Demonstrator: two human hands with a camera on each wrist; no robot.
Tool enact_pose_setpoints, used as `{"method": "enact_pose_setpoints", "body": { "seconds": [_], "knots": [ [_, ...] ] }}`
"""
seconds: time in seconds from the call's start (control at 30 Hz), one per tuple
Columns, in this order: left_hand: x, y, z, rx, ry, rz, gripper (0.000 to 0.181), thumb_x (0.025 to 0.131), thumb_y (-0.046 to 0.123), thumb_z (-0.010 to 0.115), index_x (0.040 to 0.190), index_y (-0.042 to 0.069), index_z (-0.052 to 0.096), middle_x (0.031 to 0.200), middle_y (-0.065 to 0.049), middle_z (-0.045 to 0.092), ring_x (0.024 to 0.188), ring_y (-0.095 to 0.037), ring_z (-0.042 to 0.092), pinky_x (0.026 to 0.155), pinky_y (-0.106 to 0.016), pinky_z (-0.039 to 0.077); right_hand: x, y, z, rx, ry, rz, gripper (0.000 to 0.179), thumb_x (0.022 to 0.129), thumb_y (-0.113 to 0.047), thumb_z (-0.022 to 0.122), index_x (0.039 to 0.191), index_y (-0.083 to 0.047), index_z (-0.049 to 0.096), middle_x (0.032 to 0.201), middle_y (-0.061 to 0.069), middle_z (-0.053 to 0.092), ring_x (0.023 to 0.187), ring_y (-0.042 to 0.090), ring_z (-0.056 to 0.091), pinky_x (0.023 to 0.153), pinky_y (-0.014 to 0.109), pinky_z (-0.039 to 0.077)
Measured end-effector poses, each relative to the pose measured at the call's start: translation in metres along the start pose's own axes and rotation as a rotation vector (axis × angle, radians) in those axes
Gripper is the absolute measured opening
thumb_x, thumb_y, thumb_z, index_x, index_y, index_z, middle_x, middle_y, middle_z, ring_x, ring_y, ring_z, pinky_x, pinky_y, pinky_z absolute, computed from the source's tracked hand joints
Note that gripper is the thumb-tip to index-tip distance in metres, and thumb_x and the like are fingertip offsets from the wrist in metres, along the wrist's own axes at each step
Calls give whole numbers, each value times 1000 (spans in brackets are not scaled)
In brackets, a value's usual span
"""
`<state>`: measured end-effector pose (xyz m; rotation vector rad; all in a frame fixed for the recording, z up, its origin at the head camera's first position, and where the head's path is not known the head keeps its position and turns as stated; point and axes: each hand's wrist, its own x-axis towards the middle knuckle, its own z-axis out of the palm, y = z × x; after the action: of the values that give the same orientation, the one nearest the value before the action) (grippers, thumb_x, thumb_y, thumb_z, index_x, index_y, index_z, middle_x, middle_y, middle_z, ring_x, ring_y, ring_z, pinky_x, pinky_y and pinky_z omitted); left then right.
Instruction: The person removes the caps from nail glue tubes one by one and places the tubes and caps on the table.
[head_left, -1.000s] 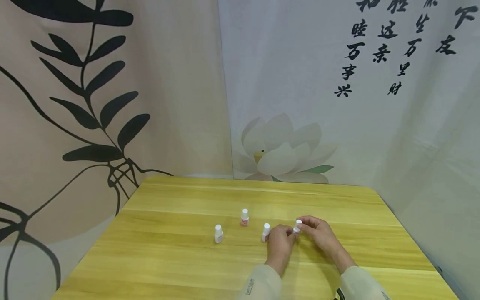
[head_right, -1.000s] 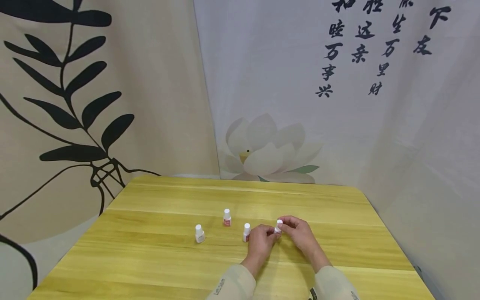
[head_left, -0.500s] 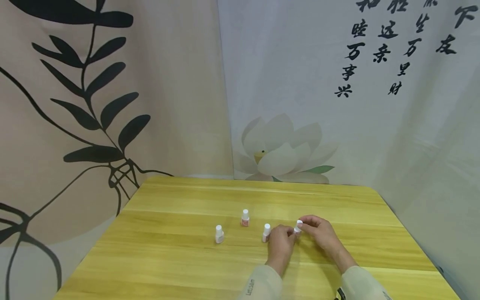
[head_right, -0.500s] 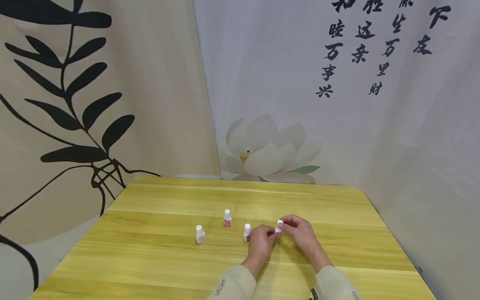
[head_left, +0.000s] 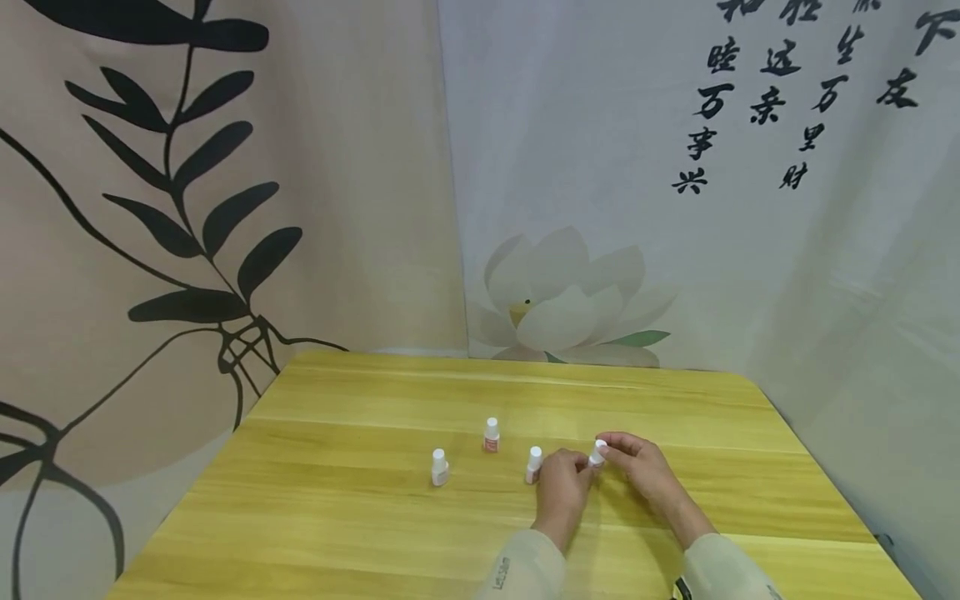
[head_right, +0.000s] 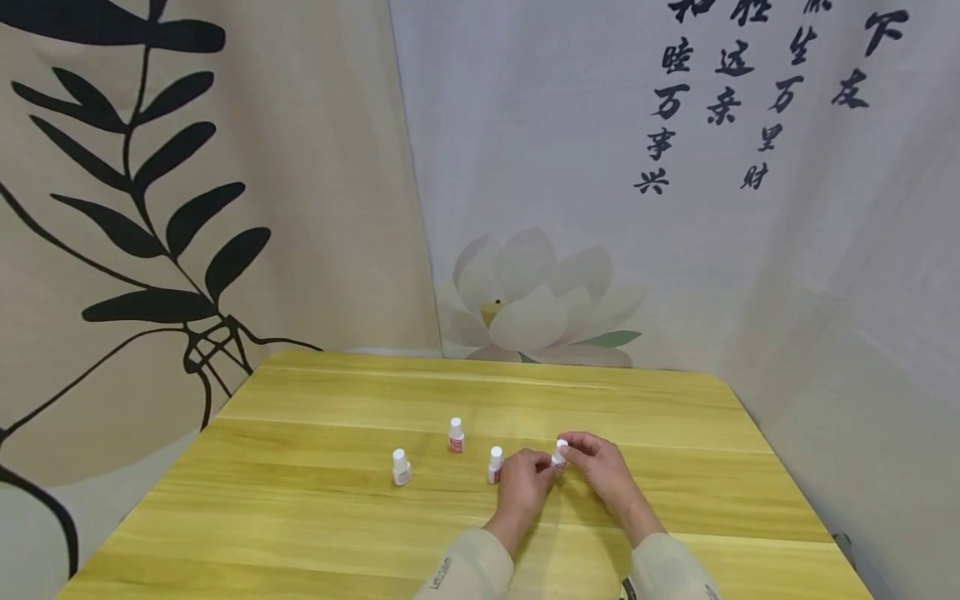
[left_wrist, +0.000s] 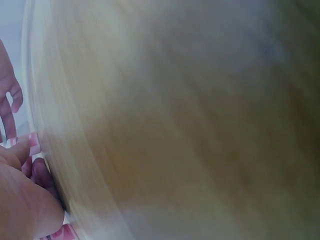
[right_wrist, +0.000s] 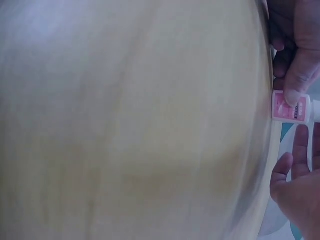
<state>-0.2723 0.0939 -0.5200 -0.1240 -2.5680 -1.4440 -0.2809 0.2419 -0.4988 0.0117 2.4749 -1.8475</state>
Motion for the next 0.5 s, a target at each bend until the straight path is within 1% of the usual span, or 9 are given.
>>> {"method": "enact_pose_setpoints", "body": {
  "seconds": [0.13,0.2,0.37,0.5],
  "knots": [
    [-1,0,0,11,7,18,6,82,19,81,78,14,78,67,13,64,61,-1,50,71,-29,40,1,0,-2,-13,-1,-11,41,96,-25,66,125,4,62,114,8,67,105,19,57,93,36,42],
    [-1,0,0,12,14,30,6,81,18,81,78,14,78,66,13,65,61,-1,51,71,-29,41,2,0,-3,-24,4,-15,40,95,-26,69,123,2,63,112,7,68,104,20,57,92,35,43],
    [-1,0,0,10,9,30,7,82,18,80,77,14,78,67,13,66,61,-1,51,70,-29,41,3,0,-4,-60,16,-10,33,93,-28,71,114,-3,68,106,5,69,101,20,57,89,34,44],
    [-2,1,-1,24,4,31,6,82,19,80,78,15,78,68,12,67,62,-1,52,72,-30,40,1,-2,-4,-61,14,-13,34,94,-27,69,116,-1,68,109,6,69,103,19,57,90,35,43]
  ]
}}
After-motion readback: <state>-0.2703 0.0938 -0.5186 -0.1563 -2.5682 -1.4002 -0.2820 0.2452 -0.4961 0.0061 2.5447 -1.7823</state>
